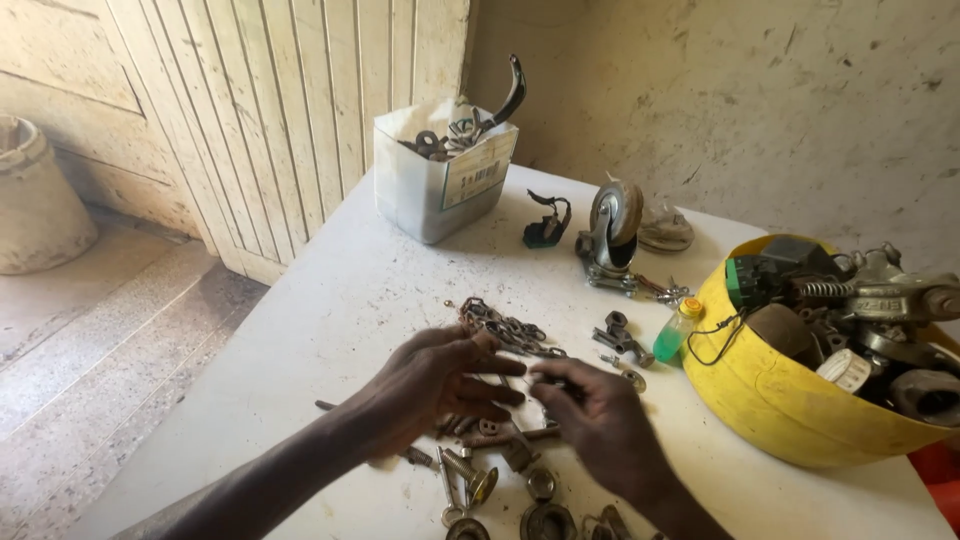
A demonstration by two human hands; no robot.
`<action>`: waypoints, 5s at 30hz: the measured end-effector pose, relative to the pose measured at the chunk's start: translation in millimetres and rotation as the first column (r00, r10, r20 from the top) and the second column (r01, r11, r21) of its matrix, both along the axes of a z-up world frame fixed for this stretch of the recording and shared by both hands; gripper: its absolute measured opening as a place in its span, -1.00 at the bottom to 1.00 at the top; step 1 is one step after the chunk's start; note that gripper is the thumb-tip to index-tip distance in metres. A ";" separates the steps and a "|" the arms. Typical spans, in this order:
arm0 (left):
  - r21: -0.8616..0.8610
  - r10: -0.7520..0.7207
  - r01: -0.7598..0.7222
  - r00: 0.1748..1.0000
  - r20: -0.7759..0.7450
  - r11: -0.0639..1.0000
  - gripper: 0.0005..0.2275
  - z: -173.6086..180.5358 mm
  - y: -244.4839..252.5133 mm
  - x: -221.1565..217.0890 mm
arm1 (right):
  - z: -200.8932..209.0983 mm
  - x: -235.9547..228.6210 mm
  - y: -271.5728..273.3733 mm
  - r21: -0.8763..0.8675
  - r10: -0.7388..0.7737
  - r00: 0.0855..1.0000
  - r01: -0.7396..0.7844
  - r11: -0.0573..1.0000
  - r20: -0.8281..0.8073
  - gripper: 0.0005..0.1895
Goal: Sorting and organizing various small metal hardware components like bolts, nuts, and washers on a workbench.
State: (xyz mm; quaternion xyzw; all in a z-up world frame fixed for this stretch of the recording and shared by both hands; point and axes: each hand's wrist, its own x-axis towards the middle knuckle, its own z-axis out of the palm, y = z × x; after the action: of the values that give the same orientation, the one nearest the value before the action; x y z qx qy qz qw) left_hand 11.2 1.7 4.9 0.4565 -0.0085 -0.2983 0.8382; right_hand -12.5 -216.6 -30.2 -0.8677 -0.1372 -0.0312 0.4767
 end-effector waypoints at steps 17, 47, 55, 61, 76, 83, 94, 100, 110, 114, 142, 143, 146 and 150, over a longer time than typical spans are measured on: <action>0.448 -0.345 -0.891 0.397 0.851 0.080 -0.72 -2.3 24.3 345.0 | -76.0 -23.4 -145.1 -0.033 -0.637 0.748 0.643 0.765 -0.187 -0.54; 0.167 -0.285 -0.968 0.110 0.952 0.186 -0.76 11.1 23.7 363.8 | -46.6 -27.6 -128.5 -0.126 -0.576 0.747 0.570 0.812 -0.331 -0.52; -0.037 -0.277 -0.932 -0.145 0.950 0.360 -0.81 2.2 -40.6 217.9 | -39.2 -28.3 -132.7 0.136 -0.474 0.760 0.580 0.803 -0.445 -0.47; 0.527 -0.578 -0.445 0.025 0.815 0.724 -0.83 -18.9 -121.0 52.5 | -52.7 -26.6 -134.9 0.560 -0.177 0.831 0.497 0.663 -0.528 -0.27; 0.776 -0.855 -0.384 -0.078 0.513 0.500 -0.83 -62.0 -179.8 -3.1 | -73.6 -20.7 -159.7 0.756 0.189 0.811 0.394 0.522 -0.554 -0.09; 0.622 -0.623 -0.255 0.087 0.777 0.740 -0.79 -57.7 -164.2 -1.9 | -62.2 -25.4 -151.9 0.717 0.133 0.819 0.395 0.574 -0.558 -0.32; 0.580 -0.317 -0.151 0.714 0.624 0.801 -0.74 -22.5 -147.8 1.6 | -74.4 -18.7 -158.4 0.646 0.024 0.779 0.503 0.574 -0.627 -0.50; 0.240 -0.074 -0.754 0.248 0.966 0.611 -0.74 -37.5 -74.1 136.0 | -88.7 -14.3 -163.1 0.654 -0.026 0.780 0.542 0.529 -0.625 -0.62; 0.063 -0.288 -0.997 0.048 0.957 0.045 -0.66 36.2 59.9 342.1 | -37.7 -26.1 -120.3 0.316 -0.488 0.781 0.611 0.726 -0.388 -0.77; 0.453 -0.170 -0.880 0.430 0.887 0.139 -0.91 13.6 60.3 359.8 | -41.8 -18.5 -128.0 0.150 -0.514 0.797 0.578 0.802 -0.318 -0.71; 0.785 -0.772 -0.503 0.310 0.555 0.362 -0.81 -96.9 -190.7 111.0 | -94.4 38.9 -146.7 -0.511 -0.264 0.893 0.430 0.744 0.366 -0.80; 0.806 -0.786 -0.501 0.338 0.517 0.315 -0.82 -103.3 -195.6 114.2 | -97.0 39.6 -147.5 -0.503 -0.272 0.888 0.438 0.745 0.370 -0.81; 0.759 -0.759 -0.538 0.298 0.579 0.368 -0.64 -106.6 -198.5 113.0 | -95.3 38.3 -147.4 -0.501 -0.275 0.887 0.440 0.746 0.370 -0.85; 0.669 -0.626 -0.520 0.292 0.723 0.531 -0.75 -87.0 -176.3 94.9 | -73.5 32.8 -143.9 -0.320 -0.342 0.914 0.398 0.860 0.217 -0.73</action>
State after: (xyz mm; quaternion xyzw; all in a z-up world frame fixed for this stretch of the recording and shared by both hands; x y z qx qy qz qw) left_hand 106.1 -174.6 -82.0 0.8746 -0.3778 0.0406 0.3013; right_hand 20.2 -360.5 -103.8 -0.9448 -0.0071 -0.1633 0.2841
